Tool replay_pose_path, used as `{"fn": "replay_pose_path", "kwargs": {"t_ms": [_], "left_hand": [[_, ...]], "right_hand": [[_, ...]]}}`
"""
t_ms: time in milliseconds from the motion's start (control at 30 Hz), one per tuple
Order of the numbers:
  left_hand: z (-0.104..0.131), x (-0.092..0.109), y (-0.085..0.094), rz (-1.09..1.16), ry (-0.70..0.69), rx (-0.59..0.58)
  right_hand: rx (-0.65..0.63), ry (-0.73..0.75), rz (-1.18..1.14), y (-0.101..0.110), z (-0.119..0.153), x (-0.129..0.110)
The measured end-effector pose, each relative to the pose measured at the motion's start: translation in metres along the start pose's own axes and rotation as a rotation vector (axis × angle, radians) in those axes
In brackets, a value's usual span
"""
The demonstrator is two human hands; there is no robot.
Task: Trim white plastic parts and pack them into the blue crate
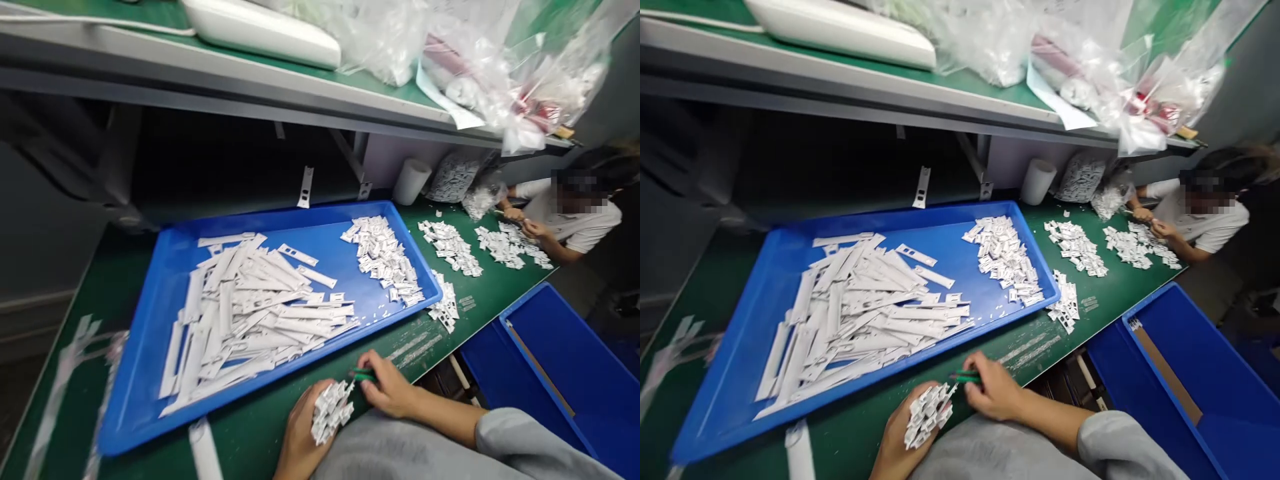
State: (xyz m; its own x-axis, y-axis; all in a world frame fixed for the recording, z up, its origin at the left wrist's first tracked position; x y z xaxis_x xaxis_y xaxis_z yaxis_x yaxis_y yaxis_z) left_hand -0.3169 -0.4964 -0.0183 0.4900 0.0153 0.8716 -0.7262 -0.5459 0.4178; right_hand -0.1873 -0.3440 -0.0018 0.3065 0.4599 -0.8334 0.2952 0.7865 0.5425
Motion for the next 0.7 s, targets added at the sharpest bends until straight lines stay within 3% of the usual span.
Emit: {"fn": "replay_pose_path", "kwargs": {"t_ms": [100,267,433,700], "left_hand": [[-0.003,-0.003,0.002,-0.012,-0.014,0.061],[-0.007,-0.004,0.003,-0.004,0.091,0.065],[-0.005,-0.007,0.002,0.029,0.133,0.165],[0.022,-0.015,0.003,0.171,0.314,0.344]], "right_hand": [[-0.033,0.052,-0.263,-0.013,-0.010,-0.011],[-0.105,-0.080,-0.468,-0.014,-0.019,-0.016],[-0.039,-0.112,-0.447,-0.016,-0.021,-0.020],[0.038,-0.045,-0.466,-0.035,-0.041,-0.036]]}}
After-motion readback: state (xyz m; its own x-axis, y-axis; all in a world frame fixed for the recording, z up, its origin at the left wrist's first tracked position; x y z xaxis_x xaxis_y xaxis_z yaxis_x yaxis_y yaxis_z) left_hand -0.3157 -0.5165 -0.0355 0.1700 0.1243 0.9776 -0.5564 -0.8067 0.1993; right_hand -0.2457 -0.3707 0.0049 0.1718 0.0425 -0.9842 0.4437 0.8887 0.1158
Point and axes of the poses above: each hand's wrist, its own z-axis away from the middle knuckle, its own y-axis out of the back of the hand, x = y × z, the point moved 2 cm from there along -z, towards the middle knuckle, and after that the axes turned 5 degrees about -y, right-handed, at the moved point
